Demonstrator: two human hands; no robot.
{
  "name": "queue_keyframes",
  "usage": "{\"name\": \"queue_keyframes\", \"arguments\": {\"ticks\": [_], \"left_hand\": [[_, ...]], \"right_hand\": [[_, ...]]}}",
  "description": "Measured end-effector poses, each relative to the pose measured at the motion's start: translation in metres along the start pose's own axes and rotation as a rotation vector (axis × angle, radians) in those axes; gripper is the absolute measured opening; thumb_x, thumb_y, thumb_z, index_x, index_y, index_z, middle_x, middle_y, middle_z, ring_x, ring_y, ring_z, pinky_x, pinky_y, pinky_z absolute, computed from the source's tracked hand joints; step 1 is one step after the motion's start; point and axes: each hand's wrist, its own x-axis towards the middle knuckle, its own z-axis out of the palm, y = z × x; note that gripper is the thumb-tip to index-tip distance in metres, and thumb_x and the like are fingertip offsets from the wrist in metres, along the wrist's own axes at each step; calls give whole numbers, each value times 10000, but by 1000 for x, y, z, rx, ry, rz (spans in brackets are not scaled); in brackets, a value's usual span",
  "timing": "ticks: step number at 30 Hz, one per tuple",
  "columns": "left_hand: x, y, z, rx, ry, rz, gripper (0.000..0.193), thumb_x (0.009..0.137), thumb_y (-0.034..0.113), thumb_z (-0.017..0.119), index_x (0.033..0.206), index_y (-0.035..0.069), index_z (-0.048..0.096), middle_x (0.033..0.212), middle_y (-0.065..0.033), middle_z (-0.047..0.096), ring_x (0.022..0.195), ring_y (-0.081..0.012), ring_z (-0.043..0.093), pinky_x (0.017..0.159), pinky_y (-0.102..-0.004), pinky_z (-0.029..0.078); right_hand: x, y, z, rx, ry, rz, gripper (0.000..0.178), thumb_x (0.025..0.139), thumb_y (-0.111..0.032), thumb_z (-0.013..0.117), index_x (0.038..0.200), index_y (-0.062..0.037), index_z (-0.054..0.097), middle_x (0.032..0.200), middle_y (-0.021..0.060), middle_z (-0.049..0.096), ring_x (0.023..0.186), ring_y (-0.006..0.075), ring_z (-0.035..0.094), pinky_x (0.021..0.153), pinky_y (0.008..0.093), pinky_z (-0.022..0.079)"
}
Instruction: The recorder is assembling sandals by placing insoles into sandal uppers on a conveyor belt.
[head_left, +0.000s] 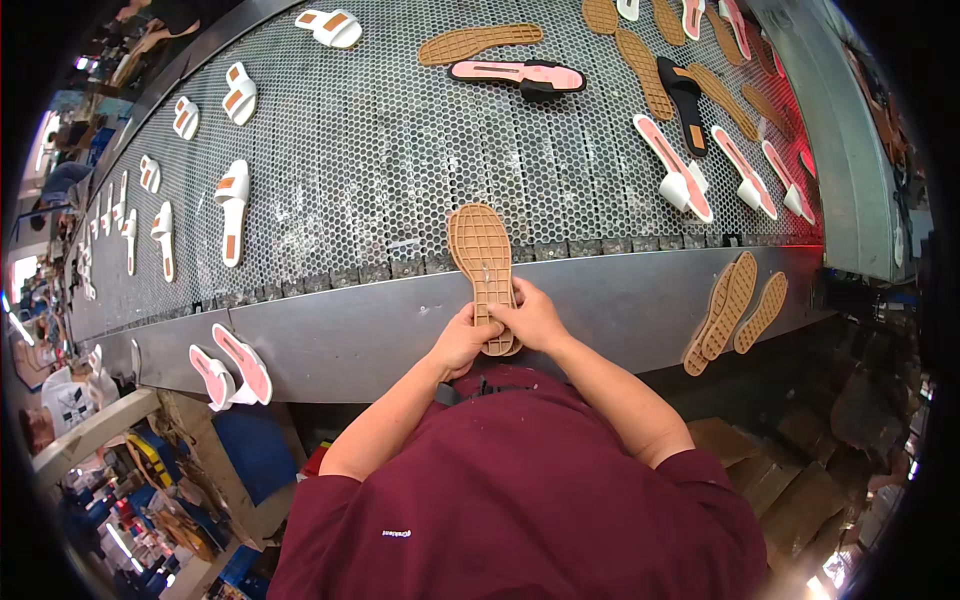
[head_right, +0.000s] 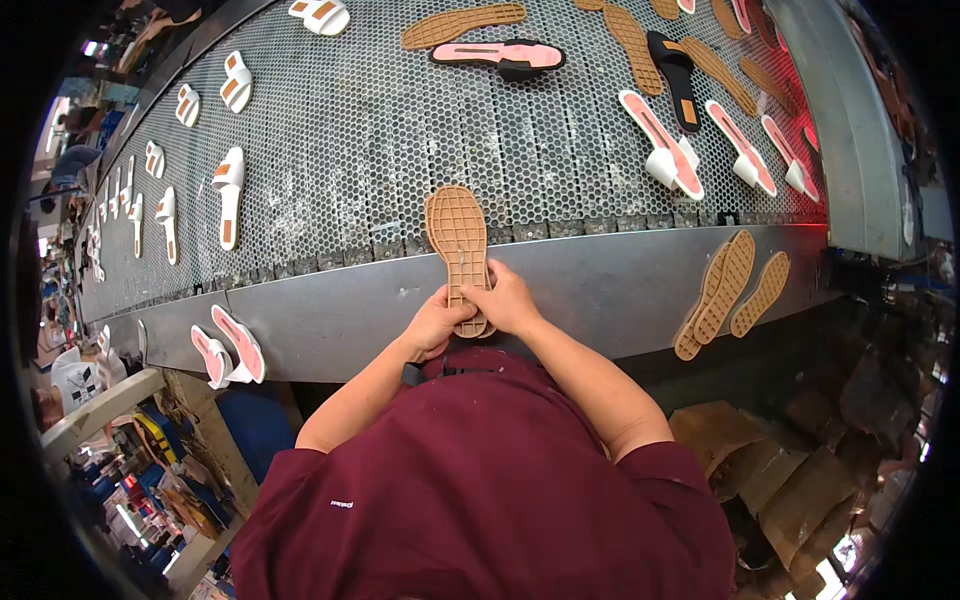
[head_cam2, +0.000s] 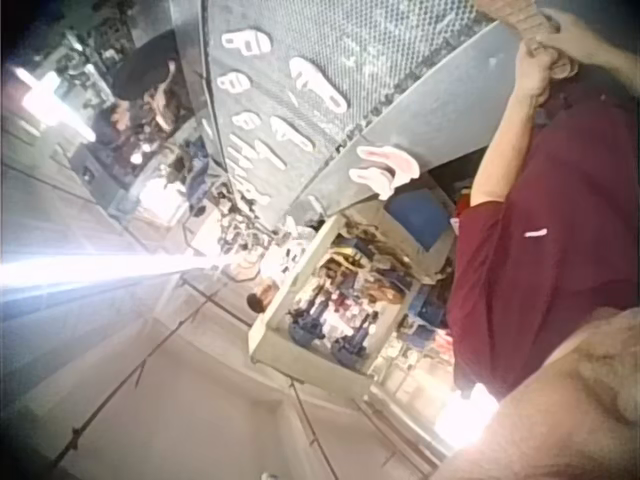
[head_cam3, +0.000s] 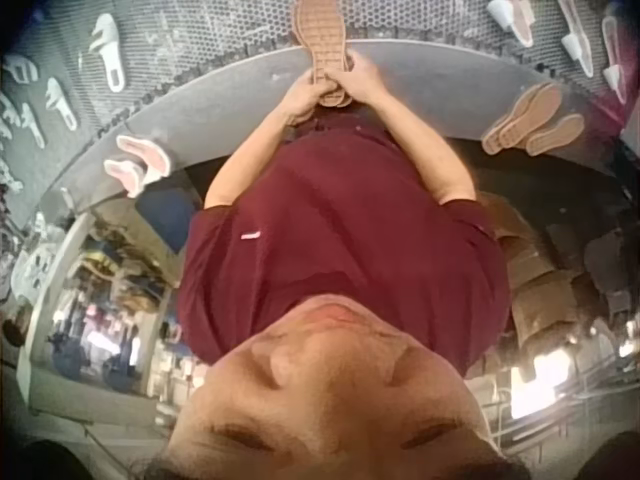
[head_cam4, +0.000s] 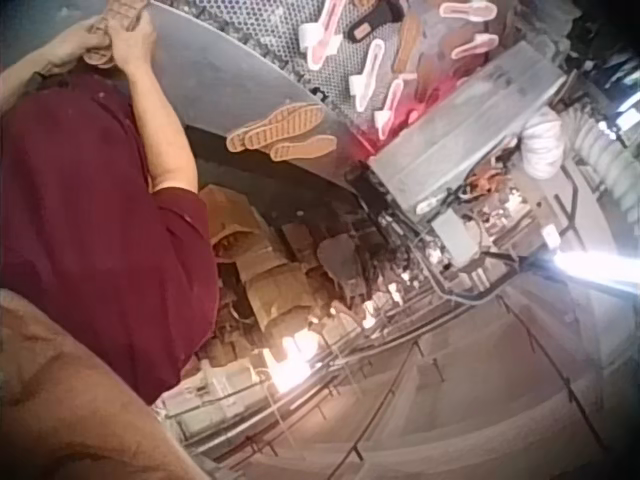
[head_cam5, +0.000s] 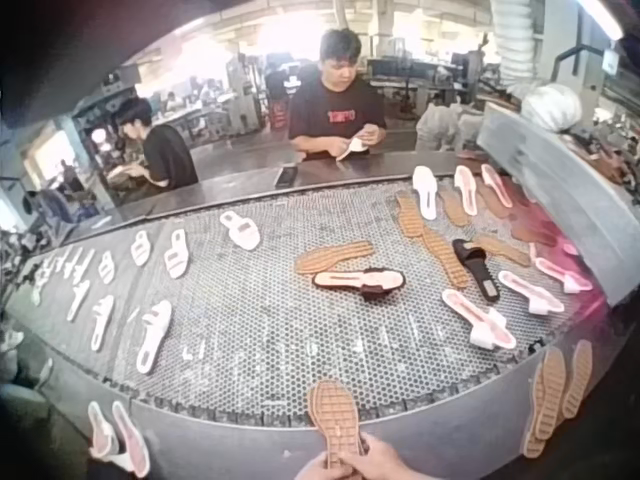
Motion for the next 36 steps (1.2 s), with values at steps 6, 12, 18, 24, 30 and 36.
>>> {"name": "queue_keyframes", "arguments": {"ticks": [6,12,18,24,30,36], "left_hand": [[9,-9,-11,-205,-41,-87,321,1026,187,483,1305,40,424,1276,-120,570,1151,-221,602,969,-401,516],[23,-14,-3,-111,76,-31,367,1050,269,458,1359,71,449,1265,-101,581,1159,-243,592,991,-439,497],[27,-10,-20,-199,161,37,298,1039,249,487,1270,62,509,1125,-86,623,1027,-221,630,918,-404,526],[34,-12,-32,-228,208,49,308,1032,214,485,1282,36,498,1115,-100,628,1036,-245,636,919,-402,523],[37,-27,-34,-79,281,9,330,996,146,561,1289,-4,551,1219,-83,626,1107,-200,598,984,-350,465],[37,-35,-34,-167,271,3,285,980,104,575,1245,1,575,1221,-97,630,1113,-197,598,1003,-359,451]], "right_hand": [[-2,-1,-10,506,-163,57,405,924,-88,582,1306,32,520,1161,113,671,994,175,674,846,316,543],[-14,-10,-13,195,-175,-131,434,951,-184,591,1342,-7,523,1180,115,652,1053,174,632,902,344,509],[94,-78,-117,-279,271,-483,535,884,-244,703,1312,32,540,1176,171,638,1037,239,635,872,366,514],[279,-202,-231,-978,484,-477,724,887,-307,681,1491,-83,349,1469,176,427,1319,342,455,1079,445,395],[412,-232,-198,-1267,399,-446,829,827,-374,747,1518,-178,333,1560,148,314,1409,392,327,1139,510,332],[433,-222,-196,-1161,225,-499,670,774,-429,772,1322,-107,559,1369,172,512,1305,358,464,1078,470,393]]}}
